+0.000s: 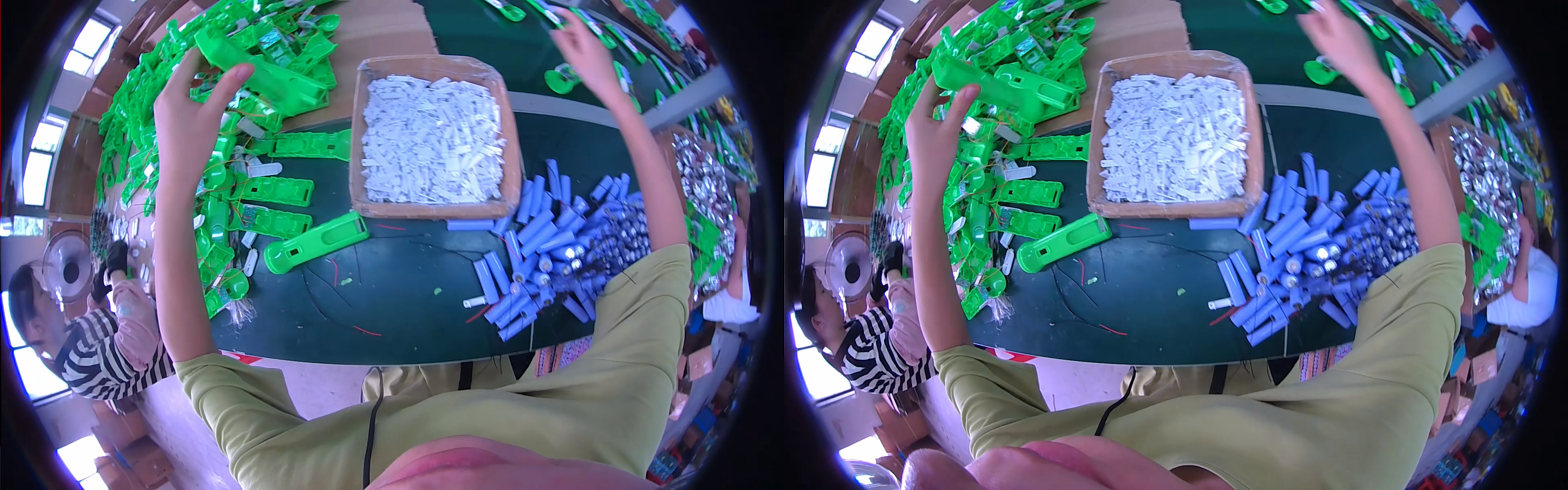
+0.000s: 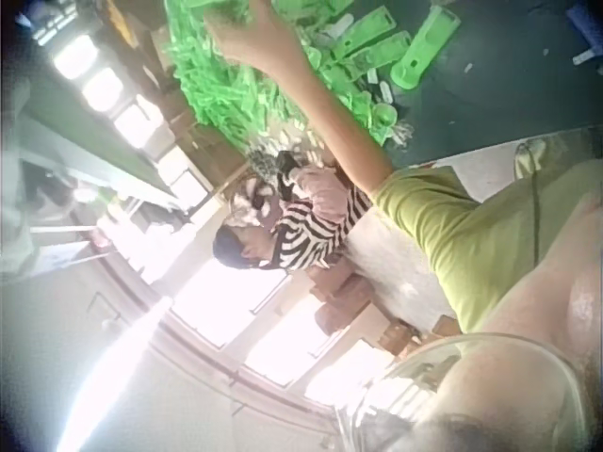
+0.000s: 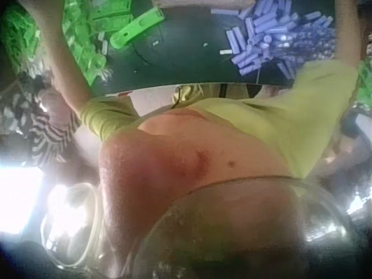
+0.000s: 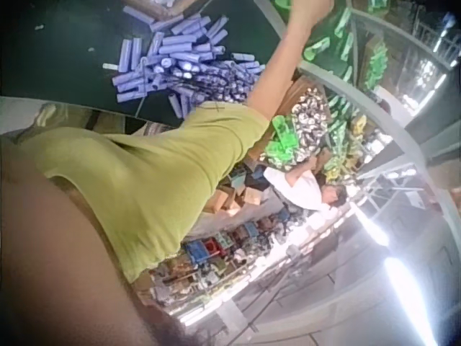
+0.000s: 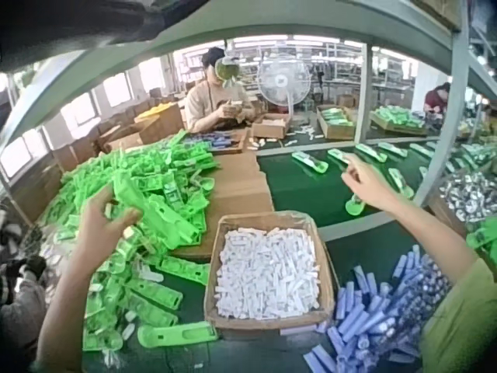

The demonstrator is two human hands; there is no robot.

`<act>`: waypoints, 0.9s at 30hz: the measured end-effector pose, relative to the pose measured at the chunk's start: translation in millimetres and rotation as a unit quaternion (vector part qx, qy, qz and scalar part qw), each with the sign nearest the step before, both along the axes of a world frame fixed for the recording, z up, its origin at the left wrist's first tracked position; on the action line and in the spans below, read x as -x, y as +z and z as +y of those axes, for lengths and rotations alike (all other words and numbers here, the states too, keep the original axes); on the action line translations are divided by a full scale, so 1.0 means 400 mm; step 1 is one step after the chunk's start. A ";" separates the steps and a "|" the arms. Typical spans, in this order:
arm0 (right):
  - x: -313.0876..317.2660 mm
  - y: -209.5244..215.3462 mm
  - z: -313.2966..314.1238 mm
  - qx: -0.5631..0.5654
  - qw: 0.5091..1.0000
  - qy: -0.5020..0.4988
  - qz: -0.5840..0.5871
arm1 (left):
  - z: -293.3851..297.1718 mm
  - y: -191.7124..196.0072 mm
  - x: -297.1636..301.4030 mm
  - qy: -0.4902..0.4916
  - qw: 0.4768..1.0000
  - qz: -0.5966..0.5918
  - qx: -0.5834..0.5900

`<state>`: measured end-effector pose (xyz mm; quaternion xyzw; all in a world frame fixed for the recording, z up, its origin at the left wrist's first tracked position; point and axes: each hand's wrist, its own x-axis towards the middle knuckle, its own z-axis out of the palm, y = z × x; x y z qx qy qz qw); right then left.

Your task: The person assembles small battery-powered electronic devices by hand, fitting blue batteries, white components, and circuit boards into green plastic housings.

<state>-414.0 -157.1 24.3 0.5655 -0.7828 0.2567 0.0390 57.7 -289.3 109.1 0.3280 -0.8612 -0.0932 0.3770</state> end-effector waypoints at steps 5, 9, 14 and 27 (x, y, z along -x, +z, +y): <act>-0.496 0.102 0.088 0.075 0.892 0.404 -0.189 | 0.191 0.028 0.107 -0.082 0.988 0.096 -0.090; -0.582 0.103 0.197 0.118 0.864 0.389 -0.298 | 0.300 0.009 0.185 -0.091 0.950 0.219 -0.203; -0.561 0.158 0.335 0.011 0.749 0.377 -0.545 | 0.398 -0.060 0.220 -0.412 0.788 0.280 -0.362; -0.673 0.137 0.552 -0.080 0.634 0.301 -0.708 | 0.461 -0.062 0.245 -0.299 0.828 0.389 -0.273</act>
